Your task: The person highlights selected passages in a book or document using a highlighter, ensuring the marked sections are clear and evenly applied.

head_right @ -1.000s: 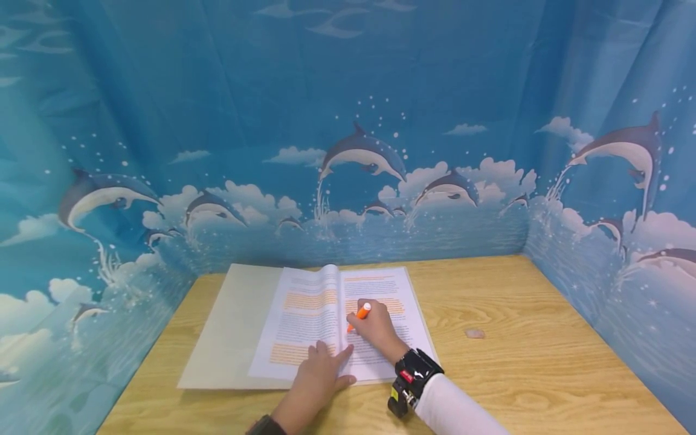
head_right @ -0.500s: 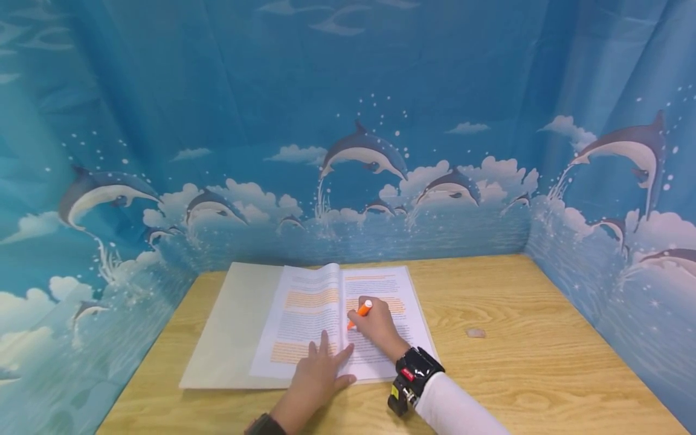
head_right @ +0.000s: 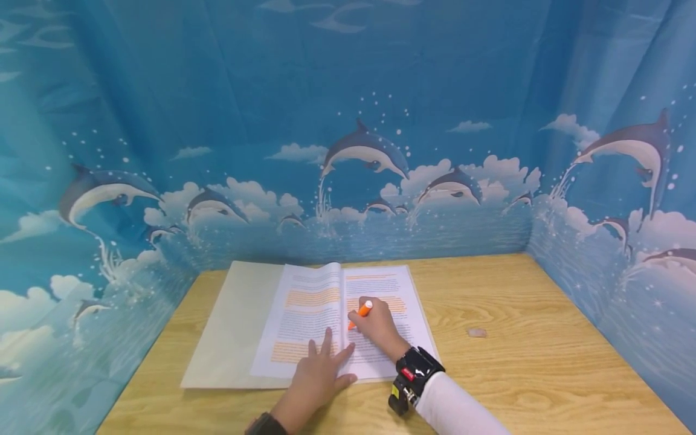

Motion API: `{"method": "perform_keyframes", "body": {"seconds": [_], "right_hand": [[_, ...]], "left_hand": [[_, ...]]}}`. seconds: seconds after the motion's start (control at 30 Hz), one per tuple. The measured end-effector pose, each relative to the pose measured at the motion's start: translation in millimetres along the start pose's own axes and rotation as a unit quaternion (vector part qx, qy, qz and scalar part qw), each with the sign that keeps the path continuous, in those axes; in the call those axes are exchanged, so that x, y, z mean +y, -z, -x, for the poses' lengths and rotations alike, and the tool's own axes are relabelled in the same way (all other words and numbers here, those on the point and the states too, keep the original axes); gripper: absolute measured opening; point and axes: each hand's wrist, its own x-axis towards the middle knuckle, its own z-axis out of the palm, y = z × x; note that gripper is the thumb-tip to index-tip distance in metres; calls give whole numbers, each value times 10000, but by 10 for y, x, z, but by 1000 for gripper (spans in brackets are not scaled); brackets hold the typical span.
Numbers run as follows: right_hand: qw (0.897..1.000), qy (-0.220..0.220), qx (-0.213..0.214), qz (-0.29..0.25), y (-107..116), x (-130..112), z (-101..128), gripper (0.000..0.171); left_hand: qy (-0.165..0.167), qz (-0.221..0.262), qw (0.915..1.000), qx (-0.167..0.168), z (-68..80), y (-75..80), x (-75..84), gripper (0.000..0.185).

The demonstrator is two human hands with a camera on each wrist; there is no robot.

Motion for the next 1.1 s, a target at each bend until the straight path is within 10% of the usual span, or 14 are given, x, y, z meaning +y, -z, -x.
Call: {"method": "perform_keyframes", "body": {"seconds": [1.1], "right_hand": [[9994,-186,166,230,238,116,32,35]], "left_hand": [[-51,-590,9981,-146,2,64,-1,65]]}}
